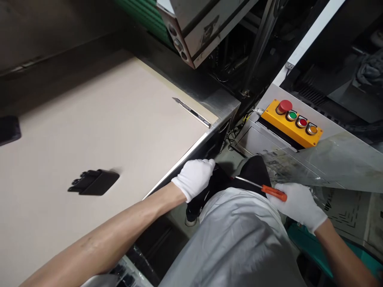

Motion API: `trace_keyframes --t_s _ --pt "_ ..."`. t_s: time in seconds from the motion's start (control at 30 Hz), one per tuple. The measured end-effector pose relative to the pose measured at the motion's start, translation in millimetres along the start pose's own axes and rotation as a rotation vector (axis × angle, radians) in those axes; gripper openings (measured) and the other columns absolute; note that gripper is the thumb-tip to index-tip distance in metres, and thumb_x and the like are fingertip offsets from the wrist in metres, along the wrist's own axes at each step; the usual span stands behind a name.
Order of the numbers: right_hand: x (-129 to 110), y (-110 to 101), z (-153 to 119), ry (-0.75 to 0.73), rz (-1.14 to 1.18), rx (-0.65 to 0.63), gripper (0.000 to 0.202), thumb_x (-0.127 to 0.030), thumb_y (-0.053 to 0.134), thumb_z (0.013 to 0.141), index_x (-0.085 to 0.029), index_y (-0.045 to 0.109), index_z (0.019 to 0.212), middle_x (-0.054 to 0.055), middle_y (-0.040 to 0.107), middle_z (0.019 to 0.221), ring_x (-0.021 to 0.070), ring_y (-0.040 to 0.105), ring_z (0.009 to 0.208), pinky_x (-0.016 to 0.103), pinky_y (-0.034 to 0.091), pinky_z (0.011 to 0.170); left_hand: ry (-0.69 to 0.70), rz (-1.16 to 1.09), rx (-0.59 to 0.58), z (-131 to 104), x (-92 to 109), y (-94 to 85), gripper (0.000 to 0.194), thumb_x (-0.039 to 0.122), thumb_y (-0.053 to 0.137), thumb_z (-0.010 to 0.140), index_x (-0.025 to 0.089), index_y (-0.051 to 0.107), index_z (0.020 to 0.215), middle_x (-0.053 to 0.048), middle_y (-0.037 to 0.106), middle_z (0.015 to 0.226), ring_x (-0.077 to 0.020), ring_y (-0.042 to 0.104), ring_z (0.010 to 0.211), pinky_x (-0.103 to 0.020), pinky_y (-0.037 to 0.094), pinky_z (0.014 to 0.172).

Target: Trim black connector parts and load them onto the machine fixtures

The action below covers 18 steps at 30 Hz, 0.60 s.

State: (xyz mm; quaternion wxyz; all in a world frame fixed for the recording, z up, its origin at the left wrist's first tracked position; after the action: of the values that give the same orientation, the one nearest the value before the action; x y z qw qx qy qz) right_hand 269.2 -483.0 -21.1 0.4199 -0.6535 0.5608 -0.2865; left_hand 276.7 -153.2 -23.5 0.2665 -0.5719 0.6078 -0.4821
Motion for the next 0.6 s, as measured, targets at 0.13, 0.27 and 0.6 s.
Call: trace_keyframes --t_s 0.13,0.27,0.6 --pt "-1.5 -9.8 9.1 -0.095 0.128 0.048 0.042 -0.057 0.059 0.085 -0.022 0.057 0.062 0.002 0.063 0.062 0.0173 0.054 0.059 0.032 0.026 0.061 -0.057 -0.705 -0.005 2.6 -11.3 -8.4 0.021 0.035 0.067 0.095 0.015 0.066 0.102 -0.008 0.07 0.086 -0.0243 0.068 0.079 -0.034 0.052 0.07" --pt "2.8 -6.8 10.6 -0.205 0.334 0.023 0.049 -0.056 0.06 0.089 -0.021 0.045 0.058 -0.001 0.05 0.056 0.0132 0.045 0.056 0.031 0.026 0.059 0.038 -1.599 -0.215 1.1 -16.2 -20.5 0.039 0.046 0.082 0.086 0.013 0.064 0.095 -0.005 0.067 0.086 -0.017 0.067 0.077 -0.03 0.057 0.076" --pt "11.4 -33.4 15.0 -0.142 0.447 0.019 0.046 -0.053 0.063 0.088 -0.021 0.049 0.059 -0.003 0.046 0.056 0.012 0.041 0.056 0.029 0.03 0.056 0.11 -1.275 -0.012 -2.9 -17.8 -15.4 0.045 0.047 0.082 0.087 0.015 0.068 0.115 -0.008 0.075 0.101 -0.0219 0.072 0.09 -0.033 0.057 0.082"
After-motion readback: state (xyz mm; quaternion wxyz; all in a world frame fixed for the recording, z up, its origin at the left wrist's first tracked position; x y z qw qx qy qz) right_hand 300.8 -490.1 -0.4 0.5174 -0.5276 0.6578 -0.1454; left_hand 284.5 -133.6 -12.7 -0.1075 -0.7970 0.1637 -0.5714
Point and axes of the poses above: each hand's wrist, its own z-axis towards the middle knuckle, its own y-axis out of the palm, x = y × z, the point moved 1 cm from there along z, towards the middle knuckle
